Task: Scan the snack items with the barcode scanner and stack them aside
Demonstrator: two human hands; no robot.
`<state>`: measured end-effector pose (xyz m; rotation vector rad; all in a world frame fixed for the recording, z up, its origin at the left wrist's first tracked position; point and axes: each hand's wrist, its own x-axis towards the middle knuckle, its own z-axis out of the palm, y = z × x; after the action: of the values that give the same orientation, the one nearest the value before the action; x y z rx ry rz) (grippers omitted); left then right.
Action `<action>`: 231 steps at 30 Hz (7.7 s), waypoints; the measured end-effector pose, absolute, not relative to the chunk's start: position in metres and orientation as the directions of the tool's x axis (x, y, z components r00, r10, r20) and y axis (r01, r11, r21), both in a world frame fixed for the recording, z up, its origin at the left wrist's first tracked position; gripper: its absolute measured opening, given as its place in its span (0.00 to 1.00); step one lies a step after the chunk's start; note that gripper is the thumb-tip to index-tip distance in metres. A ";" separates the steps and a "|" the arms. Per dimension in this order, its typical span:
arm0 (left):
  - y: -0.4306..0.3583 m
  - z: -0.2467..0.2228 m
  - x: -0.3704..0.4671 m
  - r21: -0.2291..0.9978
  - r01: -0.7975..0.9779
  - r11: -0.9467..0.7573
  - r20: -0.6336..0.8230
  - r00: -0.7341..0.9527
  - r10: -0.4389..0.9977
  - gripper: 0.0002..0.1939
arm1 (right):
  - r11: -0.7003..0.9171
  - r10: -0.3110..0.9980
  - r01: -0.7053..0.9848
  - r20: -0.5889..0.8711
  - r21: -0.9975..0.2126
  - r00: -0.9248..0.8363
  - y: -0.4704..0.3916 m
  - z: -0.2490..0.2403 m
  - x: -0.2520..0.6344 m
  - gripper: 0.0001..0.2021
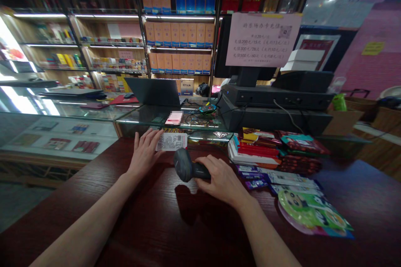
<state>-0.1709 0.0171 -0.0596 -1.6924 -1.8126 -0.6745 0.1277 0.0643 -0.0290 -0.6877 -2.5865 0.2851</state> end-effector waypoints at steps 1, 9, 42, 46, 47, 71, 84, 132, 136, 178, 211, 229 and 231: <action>0.017 -0.060 -0.171 -0.013 0.997 0.072 0.699 -0.042 0.713 0.34 | 0.854 0.511 0.416 0.349 -0.313 -0.786 0.064 -0.029 0.128 0.20; 0.016 -0.060 -0.172 -0.007 0.998 0.068 0.694 -0.044 0.718 0.36 | 0.844 0.472 0.396 0.149 -0.362 -0.869 0.058 -0.038 0.125 0.25; 0.013 -0.058 -0.154 0.169 0.946 -0.276 0.630 0.111 0.768 0.40 | 0.399 0.872 0.294 0.261 -0.869 -0.415 0.101 -0.049 0.076 0.17; 0.014 -0.059 -0.153 0.318 0.898 -0.306 0.622 0.046 0.781 0.44 | 0.429 0.872 0.286 0.309 -0.857 -0.380 0.097 -0.049 0.074 0.16; 0.015 -0.058 -0.154 0.380 0.874 -0.303 0.609 0.010 0.793 0.45 | 0.439 0.873 0.294 0.325 -0.849 -0.365 0.096 -0.047 0.073 0.15; -0.023 -0.058 -0.239 0.814 0.565 0.136 0.173 -0.460 0.871 0.37 | 0.696 0.620 0.409 0.207 -0.590 -0.757 0.022 -0.004 -0.002 0.24; -0.061 -0.051 -0.261 0.753 0.651 0.097 -0.029 -0.114 0.993 0.46 | 0.795 0.565 0.542 0.010 -0.274 -0.825 -0.020 -0.011 -0.034 0.29; -0.070 -0.039 -0.260 0.520 0.843 0.139 -0.161 -0.063 0.985 0.47 | 0.815 0.553 0.533 0.027 -0.228 -0.833 -0.052 -0.032 -0.022 0.22; -0.069 -0.039 -0.260 0.531 0.837 0.133 -0.143 -0.066 0.988 0.46 | 0.819 0.549 0.530 0.036 -0.219 -0.835 -0.052 -0.029 -0.021 0.21; 0.035 0.023 -0.073 0.333 0.857 -0.394 0.128 0.373 0.919 0.22 | 0.645 0.754 0.711 0.386 -0.281 -0.531 0.089 -0.034 0.166 0.17; 0.054 -0.044 0.154 0.317 0.718 -0.620 0.247 0.569 0.785 0.38 | 0.117 0.906 0.944 0.423 -0.309 0.026 0.139 -0.073 0.376 0.17; 0.052 -0.066 0.175 0.474 0.741 -0.475 0.172 0.452 0.875 0.41 | -0.230 0.935 0.899 0.170 -0.373 0.310 0.122 -0.076 0.384 0.27; 0.051 -0.067 0.174 0.493 0.734 -0.467 0.165 0.448 0.879 0.41 | -0.236 0.934 0.898 0.170 -0.373 0.315 0.120 -0.074 0.383 0.26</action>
<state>0.1741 0.0513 -0.0668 -2.9593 -1.7237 -0.7212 0.3827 0.1198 -0.0737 -2.1882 -1.6268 0.1229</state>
